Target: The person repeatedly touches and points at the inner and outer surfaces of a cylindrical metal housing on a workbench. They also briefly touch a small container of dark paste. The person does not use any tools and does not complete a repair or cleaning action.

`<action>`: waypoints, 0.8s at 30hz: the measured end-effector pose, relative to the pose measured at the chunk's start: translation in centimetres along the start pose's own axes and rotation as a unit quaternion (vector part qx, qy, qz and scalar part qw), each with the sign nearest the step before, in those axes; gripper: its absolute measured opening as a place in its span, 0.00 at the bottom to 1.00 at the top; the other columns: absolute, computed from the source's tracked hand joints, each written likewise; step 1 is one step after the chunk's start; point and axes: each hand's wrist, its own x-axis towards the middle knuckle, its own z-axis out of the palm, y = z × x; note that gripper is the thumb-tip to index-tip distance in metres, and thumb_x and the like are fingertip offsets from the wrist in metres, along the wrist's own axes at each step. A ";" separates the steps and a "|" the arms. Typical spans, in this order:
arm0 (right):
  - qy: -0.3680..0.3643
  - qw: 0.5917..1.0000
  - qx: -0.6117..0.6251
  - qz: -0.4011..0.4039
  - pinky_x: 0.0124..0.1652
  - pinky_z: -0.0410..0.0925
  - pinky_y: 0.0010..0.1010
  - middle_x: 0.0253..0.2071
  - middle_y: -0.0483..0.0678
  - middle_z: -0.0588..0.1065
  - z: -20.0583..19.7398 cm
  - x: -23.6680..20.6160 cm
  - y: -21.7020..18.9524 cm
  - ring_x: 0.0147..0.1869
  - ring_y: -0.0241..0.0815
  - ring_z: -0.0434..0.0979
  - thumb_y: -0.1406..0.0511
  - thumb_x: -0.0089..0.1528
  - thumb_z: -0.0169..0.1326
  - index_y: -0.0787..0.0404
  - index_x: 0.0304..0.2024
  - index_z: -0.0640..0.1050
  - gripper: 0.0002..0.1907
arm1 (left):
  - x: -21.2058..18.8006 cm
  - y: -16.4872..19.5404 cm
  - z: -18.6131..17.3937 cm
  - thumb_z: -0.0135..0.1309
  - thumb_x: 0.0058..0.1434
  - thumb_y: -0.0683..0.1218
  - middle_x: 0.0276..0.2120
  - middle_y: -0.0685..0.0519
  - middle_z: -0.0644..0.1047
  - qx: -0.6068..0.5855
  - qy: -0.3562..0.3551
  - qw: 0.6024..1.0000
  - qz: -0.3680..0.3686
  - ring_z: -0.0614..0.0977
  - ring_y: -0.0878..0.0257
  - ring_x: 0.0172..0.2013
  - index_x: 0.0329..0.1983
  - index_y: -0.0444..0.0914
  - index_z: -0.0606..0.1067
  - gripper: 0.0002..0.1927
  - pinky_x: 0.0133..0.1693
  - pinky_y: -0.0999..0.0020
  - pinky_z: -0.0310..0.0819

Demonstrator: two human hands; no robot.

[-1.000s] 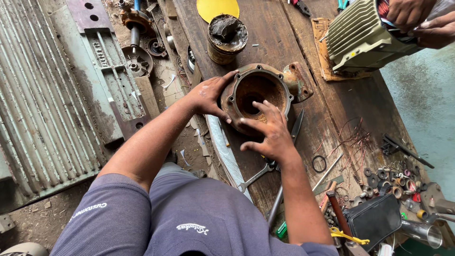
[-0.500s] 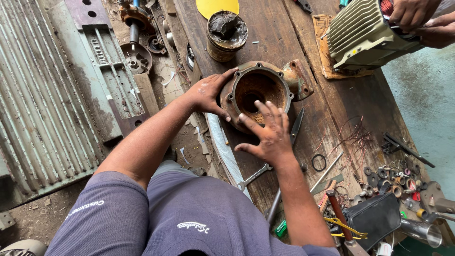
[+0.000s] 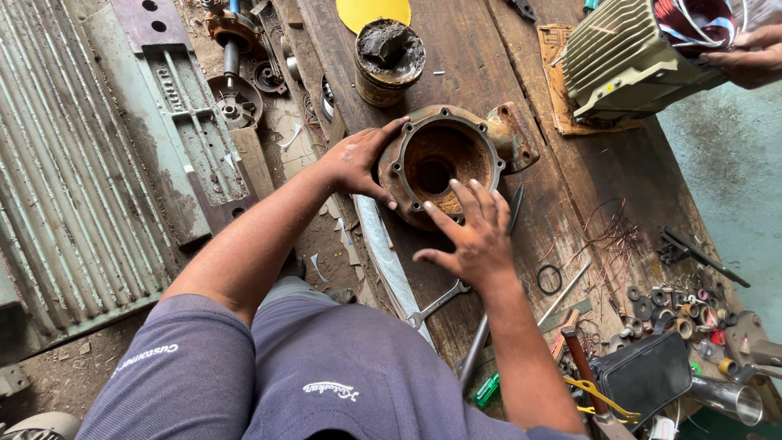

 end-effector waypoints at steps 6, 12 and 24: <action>0.040 0.999 -0.030 -0.012 0.68 0.49 0.62 0.72 0.54 0.62 0.8 -0.5 -0.1 0.75 0.57 0.56 0.29 0.50 0.52 0.41 0.61 0.80 0.44 | 0.1 0.0 0.0 0.75 0.33 0.69 0.64 0.36 0.71 -0.002 0.003 1.000 0.002 0.72 0.40 0.63 0.79 0.41 0.45 0.77 0.66 0.54 0.62; 0.006 1.000 0.001 0.019 0.72 0.48 0.62 0.72 0.52 0.62 0.9 -1.2 0.2 0.76 0.56 0.57 0.27 0.51 0.50 0.40 0.59 0.79 0.43 | 0.0 -0.1 0.1 0.75 0.33 0.69 0.64 0.36 0.71 0.000 -0.002 1.000 -0.004 0.71 0.39 0.63 0.79 0.40 0.44 0.77 0.66 0.53 0.61; 0.015 0.992 0.033 0.117 0.71 0.41 0.66 0.77 0.56 0.55 2.5 -1.9 -2.9 0.80 0.63 0.47 0.25 0.52 0.41 0.39 0.65 0.75 0.49 | 0.2 -0.3 0.2 0.74 0.33 0.70 0.64 0.35 0.71 -0.004 0.002 1.000 0.008 0.71 0.39 0.63 0.79 0.39 0.45 0.77 0.65 0.53 0.61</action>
